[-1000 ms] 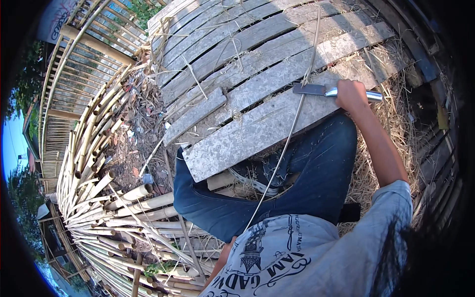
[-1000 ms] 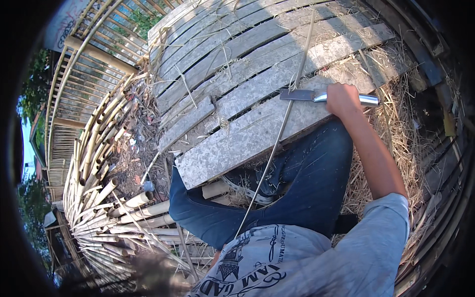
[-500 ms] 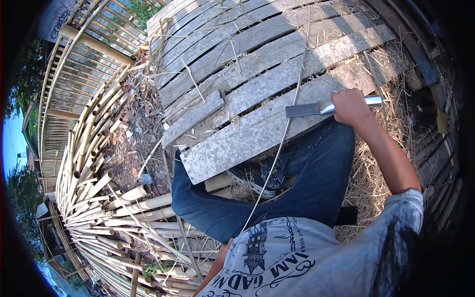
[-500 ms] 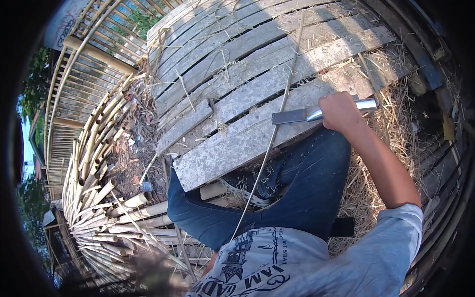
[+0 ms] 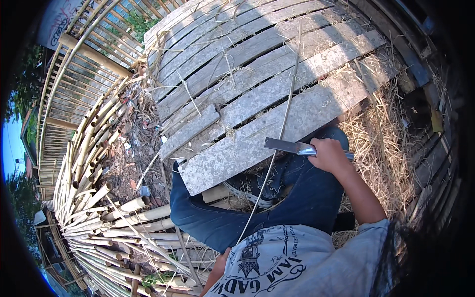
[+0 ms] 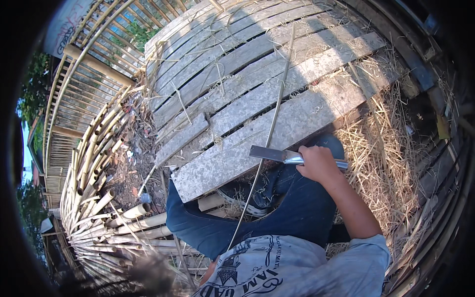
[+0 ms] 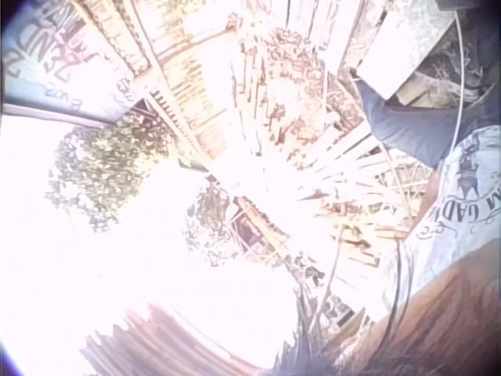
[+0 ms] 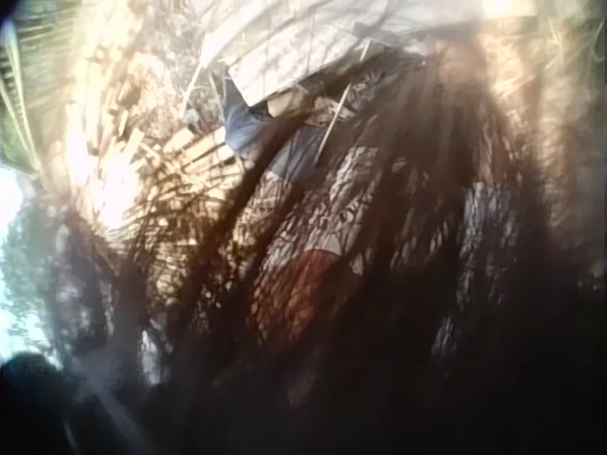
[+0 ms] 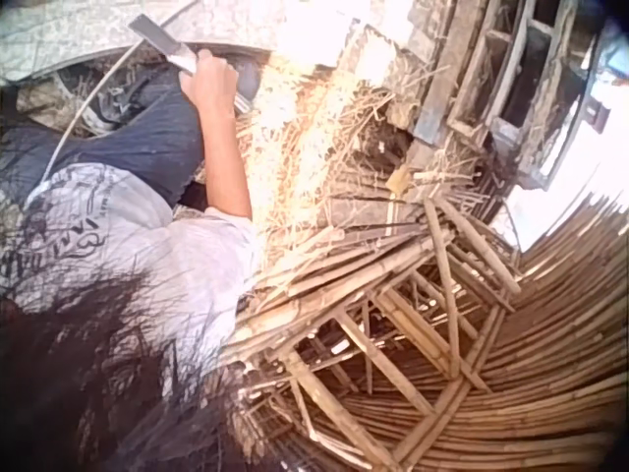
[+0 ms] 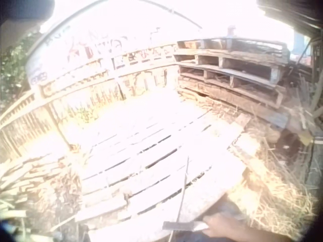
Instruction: The person shaves and scrapes a bamboo strip using a knife.
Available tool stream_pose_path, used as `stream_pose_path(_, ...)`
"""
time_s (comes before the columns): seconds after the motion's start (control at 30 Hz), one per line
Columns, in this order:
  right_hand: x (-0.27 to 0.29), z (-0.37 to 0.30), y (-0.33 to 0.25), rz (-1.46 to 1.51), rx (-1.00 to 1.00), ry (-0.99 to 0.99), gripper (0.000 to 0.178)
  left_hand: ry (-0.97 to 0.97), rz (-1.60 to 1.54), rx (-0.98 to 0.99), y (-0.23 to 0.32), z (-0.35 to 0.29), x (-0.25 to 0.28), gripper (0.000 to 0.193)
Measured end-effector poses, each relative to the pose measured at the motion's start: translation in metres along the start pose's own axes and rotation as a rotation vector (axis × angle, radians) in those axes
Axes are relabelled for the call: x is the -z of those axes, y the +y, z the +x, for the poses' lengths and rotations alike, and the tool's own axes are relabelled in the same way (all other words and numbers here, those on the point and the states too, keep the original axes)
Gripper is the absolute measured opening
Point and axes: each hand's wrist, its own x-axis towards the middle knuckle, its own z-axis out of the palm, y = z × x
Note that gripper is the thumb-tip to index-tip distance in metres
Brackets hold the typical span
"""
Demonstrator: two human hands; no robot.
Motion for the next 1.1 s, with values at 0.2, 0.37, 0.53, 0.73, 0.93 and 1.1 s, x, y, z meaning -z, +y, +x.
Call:
stream_pose_path(0.2,-0.044,-0.048,-0.041,0.264,-0.062,0.106,0.024,0.15,0.347,-0.293,-0.013,0.003,0.028,0.024)
stream_pose_path(0.37,-0.052,-0.048,-0.079,0.324,0.112,-0.049,0.026,0.347,0.432,-0.287,0.013,0.019,0.076,0.027)
stream_pose_path(0.53,-0.05,-0.039,-0.116,0.348,0.23,-0.069,0.033,0.614,0.571,-0.28,0.001,0.047,0.098,0.03)
stream_pose_path(0.73,-0.044,-0.027,-0.117,0.504,0.167,0.044,0.032,0.629,0.523,-0.17,0.022,0.035,0.096,0.038)
stream_pose_path(0.93,-0.038,-0.001,-0.057,0.837,-0.298,0.205,0.035,0.456,0.44,-0.112,-0.005,0.044,0.082,0.042)
stream_pose_path(1.1,-0.022,-0.006,-0.063,1.219,-0.429,0.025,0.035,0.202,0.234,-0.153,-0.033,0.054,0.102,0.047)
